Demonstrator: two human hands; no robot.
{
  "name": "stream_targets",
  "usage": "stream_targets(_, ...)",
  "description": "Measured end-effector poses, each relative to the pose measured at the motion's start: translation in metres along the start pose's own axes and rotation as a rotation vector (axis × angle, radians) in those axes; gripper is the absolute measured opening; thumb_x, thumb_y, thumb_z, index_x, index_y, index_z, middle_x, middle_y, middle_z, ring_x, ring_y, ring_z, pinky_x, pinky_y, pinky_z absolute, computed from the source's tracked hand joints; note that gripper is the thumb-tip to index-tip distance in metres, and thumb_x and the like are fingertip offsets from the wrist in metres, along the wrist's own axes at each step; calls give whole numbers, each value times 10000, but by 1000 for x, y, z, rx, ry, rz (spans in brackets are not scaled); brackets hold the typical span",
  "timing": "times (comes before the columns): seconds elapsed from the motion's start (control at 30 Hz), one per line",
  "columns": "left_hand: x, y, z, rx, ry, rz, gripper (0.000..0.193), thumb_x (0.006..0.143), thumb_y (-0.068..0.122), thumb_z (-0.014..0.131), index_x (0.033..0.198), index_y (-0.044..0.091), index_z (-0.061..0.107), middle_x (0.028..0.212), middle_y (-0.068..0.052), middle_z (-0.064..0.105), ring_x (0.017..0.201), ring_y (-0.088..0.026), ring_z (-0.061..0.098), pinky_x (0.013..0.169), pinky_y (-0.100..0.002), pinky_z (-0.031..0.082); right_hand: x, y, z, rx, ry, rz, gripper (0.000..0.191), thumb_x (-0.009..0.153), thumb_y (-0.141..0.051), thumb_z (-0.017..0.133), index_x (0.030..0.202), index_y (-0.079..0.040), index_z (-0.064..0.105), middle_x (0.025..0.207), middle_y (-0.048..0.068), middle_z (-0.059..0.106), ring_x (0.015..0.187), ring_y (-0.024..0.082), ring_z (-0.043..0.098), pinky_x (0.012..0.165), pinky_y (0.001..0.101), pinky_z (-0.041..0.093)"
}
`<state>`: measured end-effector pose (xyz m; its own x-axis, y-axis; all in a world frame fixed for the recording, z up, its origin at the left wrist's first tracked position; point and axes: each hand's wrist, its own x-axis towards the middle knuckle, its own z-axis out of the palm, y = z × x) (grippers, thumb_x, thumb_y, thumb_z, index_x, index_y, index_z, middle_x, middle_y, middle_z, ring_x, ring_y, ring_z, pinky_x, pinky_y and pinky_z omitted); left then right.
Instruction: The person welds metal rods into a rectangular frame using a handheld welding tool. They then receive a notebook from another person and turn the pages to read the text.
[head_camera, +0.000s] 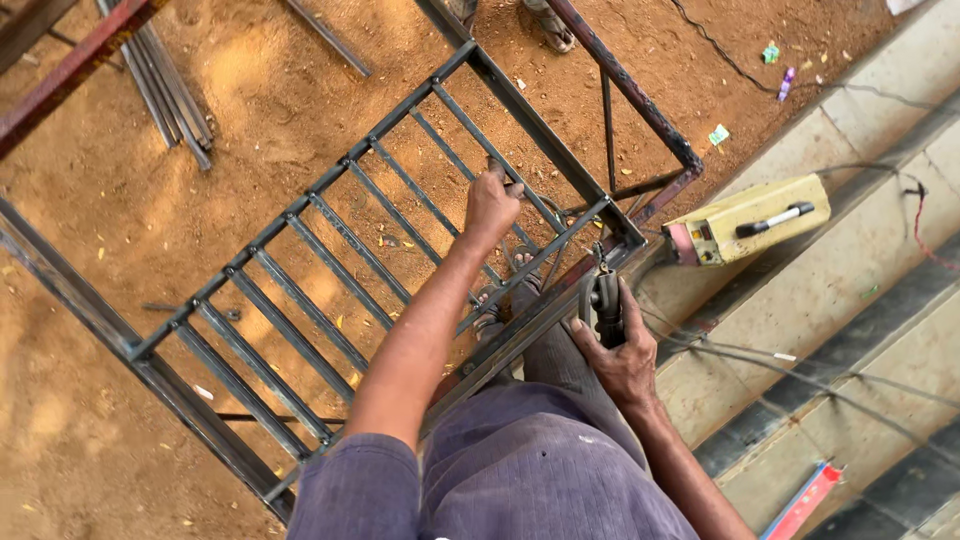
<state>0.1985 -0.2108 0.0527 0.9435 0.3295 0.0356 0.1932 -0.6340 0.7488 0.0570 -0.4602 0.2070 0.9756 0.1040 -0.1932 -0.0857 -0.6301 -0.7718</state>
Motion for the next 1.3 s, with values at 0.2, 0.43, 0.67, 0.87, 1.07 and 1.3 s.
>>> stream_targets(0.2, 15, -2, -31, 395, -396, 190, 245, 1098, 166, 602, 1216, -46, 633, 951, -183, 742, 770, -223, 723, 665, -334, 627, -10, -1, 7, 23, 65, 54, 873, 816, -310, 837, 1533, -8, 441, 1244, 183, 716, 1089, 202, 701, 950, 339, 549)
stream_targets(0.43, 34, -10, -36, 611, -333, 973, 174, 1082, 198, 653, 1003, 53, 705, 995, -108, 692, 990, -243, 677, 1036, -408, 565, -5, 1, 9, 16, 30, 214, 899, 790, -334, 838, 1546, -46, 446, 1150, 144, 754, 903, 199, 702, 823, 325, 584)
stream_targets(0.67, 33, -21, -26, 575, -191, 994, 181, 1027, 222, 673, 1072, 51, 713, 976, -72, 664, 966, -213, 661, 1034, -382, 571, 11, 4, 10, 28, 31, 68, 886, 819, -319, 847, 1534, 7, 438, 1207, 182, 731, 1039, 195, 726, 898, 329, 588)
stream_targets(0.87, 32, -10, -34, 560, -254, 938, 234, 992, 283, 666, 1053, 62, 713, 962, -87, 661, 979, -238, 667, 1025, -403, 568, 23, 4, 13, 11, 7, 49, 900, 810, -308, 851, 1540, 6, 427, 1235, 205, 726, 1082, 231, 735, 928, 350, 595)
stream_targets(1.07, 31, 0, -44, 541, -231, 948, 241, 970, 274, 660, 1091, 69, 701, 1021, -85, 660, 1056, -245, 665, 1058, -400, 543, 30, 3, 18, -24, 5, -5, 914, 811, -303, 856, 1540, 21, 411, 1293, 234, 686, 1123, 267, 723, 958, 366, 592)
stream_targets(1.3, 29, -1, -44, 524, -269, 926, 240, 986, 245, 669, 1119, 49, 708, 1034, -91, 669, 1066, -241, 658, 1050, -381, 549, 34, 0, 22, -44, 4, 14, 913, 807, -322, 854, 1540, 5, 420, 1259, 211, 713, 1096, 261, 737, 950, 365, 594)
